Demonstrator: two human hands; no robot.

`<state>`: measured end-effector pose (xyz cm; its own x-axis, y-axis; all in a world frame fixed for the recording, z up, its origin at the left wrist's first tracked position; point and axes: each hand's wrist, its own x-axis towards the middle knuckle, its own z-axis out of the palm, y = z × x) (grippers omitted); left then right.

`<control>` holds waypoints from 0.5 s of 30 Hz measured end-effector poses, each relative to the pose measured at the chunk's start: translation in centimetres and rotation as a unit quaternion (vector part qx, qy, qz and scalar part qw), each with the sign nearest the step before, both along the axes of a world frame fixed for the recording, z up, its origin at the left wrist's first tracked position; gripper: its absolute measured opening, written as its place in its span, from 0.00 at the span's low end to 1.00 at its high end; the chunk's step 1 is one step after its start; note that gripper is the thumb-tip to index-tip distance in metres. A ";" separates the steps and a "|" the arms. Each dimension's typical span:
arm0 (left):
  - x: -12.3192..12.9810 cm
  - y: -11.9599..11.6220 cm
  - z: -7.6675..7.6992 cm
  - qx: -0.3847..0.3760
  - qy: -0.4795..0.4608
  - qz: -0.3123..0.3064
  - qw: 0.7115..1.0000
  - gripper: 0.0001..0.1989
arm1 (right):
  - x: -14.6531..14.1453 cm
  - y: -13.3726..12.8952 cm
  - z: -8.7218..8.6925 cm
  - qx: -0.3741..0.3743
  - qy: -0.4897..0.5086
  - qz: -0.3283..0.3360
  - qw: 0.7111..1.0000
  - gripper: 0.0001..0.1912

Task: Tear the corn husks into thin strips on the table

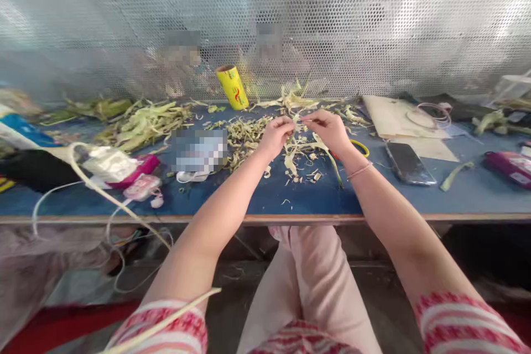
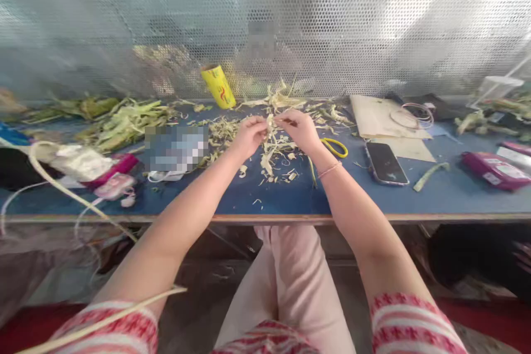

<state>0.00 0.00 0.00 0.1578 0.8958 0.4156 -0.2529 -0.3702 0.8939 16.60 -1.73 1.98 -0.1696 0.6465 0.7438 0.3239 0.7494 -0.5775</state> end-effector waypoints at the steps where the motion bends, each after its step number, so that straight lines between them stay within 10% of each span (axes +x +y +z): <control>1: 0.0 -0.2 -0.1 0.014 0.031 0.010 0.999 0.06 | 0.0 0.1 0.0 0.012 -0.018 -0.004 1.000 0.05; 8: 0.3 -1.1 -0.1 0.072 0.155 0.046 0.984 0.09 | -0.1 0.2 -0.1 0.078 -0.092 -0.007 0.993 0.06; 15: 0.2 -1.7 0.3 0.075 0.147 0.040 0.985 0.12 | -0.3 0.4 -0.5 -0.011 -0.049 -0.008 0.999 0.04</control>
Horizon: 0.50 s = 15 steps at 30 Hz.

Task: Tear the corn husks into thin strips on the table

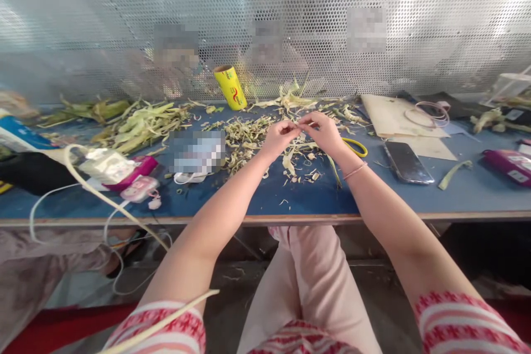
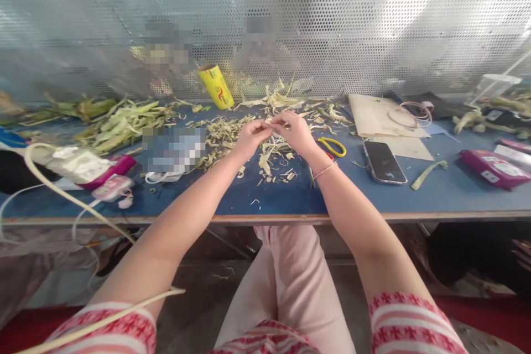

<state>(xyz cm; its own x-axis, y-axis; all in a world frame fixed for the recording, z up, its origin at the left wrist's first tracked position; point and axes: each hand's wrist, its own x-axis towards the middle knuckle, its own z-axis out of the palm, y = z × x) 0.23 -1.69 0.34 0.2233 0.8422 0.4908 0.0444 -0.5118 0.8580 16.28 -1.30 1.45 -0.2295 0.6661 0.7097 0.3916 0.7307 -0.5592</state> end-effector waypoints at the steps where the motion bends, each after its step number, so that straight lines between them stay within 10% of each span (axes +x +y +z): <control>1: 0.0 0.0 0.0 0.000 0.000 -0.001 1.000 0.14 | -0.1 0.0 0.0 -0.008 0.003 -0.004 1.000 0.03; 15: -0.2 0.1 0.0 0.028 0.021 0.052 0.998 0.18 | -0.4 -0.3 -0.2 -0.071 0.018 0.054 0.996 0.09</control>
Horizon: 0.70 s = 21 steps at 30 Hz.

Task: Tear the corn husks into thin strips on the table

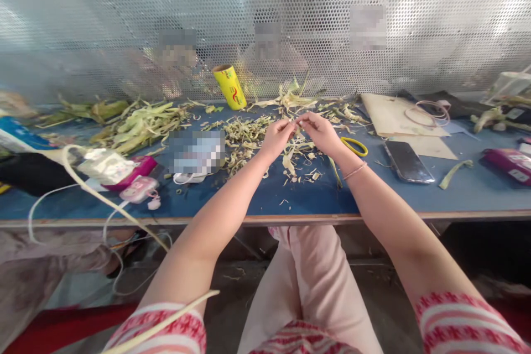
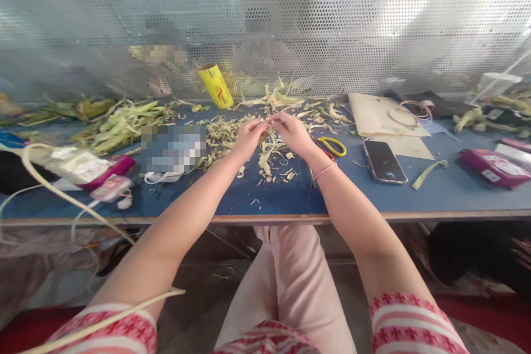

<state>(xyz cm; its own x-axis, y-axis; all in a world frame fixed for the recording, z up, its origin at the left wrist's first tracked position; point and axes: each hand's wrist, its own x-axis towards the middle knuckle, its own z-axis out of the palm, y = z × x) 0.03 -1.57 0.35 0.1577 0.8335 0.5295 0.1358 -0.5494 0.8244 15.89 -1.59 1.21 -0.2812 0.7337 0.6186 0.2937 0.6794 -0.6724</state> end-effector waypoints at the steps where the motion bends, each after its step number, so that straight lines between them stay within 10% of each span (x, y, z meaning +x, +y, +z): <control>1: 0.0 0.0 0.0 0.001 0.003 0.003 1.000 0.17 | 0.0 0.0 0.0 0.006 -0.001 -0.006 1.000 0.10; 21: -0.1 -0.6 0.4 0.014 0.025 0.056 0.998 0.18 | -0.1 0.6 0.1 -0.146 0.179 -0.060 0.971 0.09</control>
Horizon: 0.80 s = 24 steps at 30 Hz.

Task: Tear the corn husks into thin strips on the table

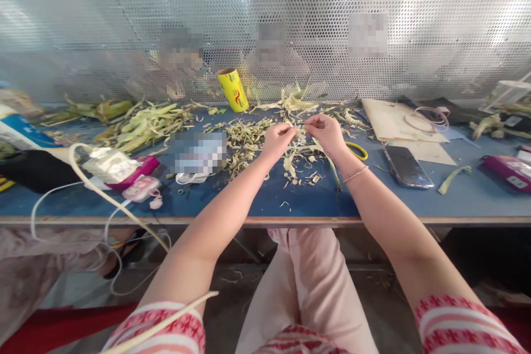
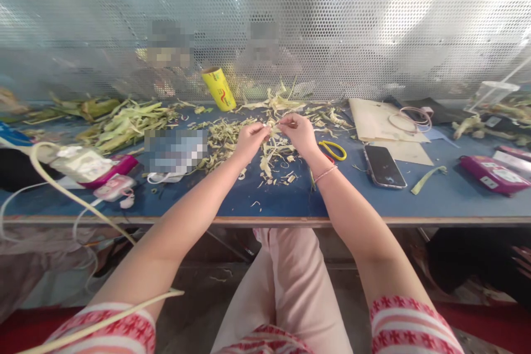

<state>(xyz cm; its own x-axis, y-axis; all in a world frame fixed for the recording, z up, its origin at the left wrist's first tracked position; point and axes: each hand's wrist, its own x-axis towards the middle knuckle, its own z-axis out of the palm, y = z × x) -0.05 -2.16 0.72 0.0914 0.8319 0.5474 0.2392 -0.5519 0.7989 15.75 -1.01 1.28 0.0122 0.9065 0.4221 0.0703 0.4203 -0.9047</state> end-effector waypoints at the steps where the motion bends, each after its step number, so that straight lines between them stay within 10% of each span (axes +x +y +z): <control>1: 0.0 0.0 0.0 -0.004 -0.004 0.004 1.000 0.18 | 0.0 0.1 -0.1 -0.005 0.003 0.001 1.000 0.11; 16: 0.0 0.6 -0.4 0.023 0.023 0.000 0.999 0.14 | -0.3 0.0 -0.3 -0.163 -0.043 0.034 0.985 0.19; 24: 0.2 0.0 -0.2 0.014 0.030 -0.020 0.999 0.15 | 0.0 0.7 -0.8 -0.033 -0.030 0.011 0.999 0.09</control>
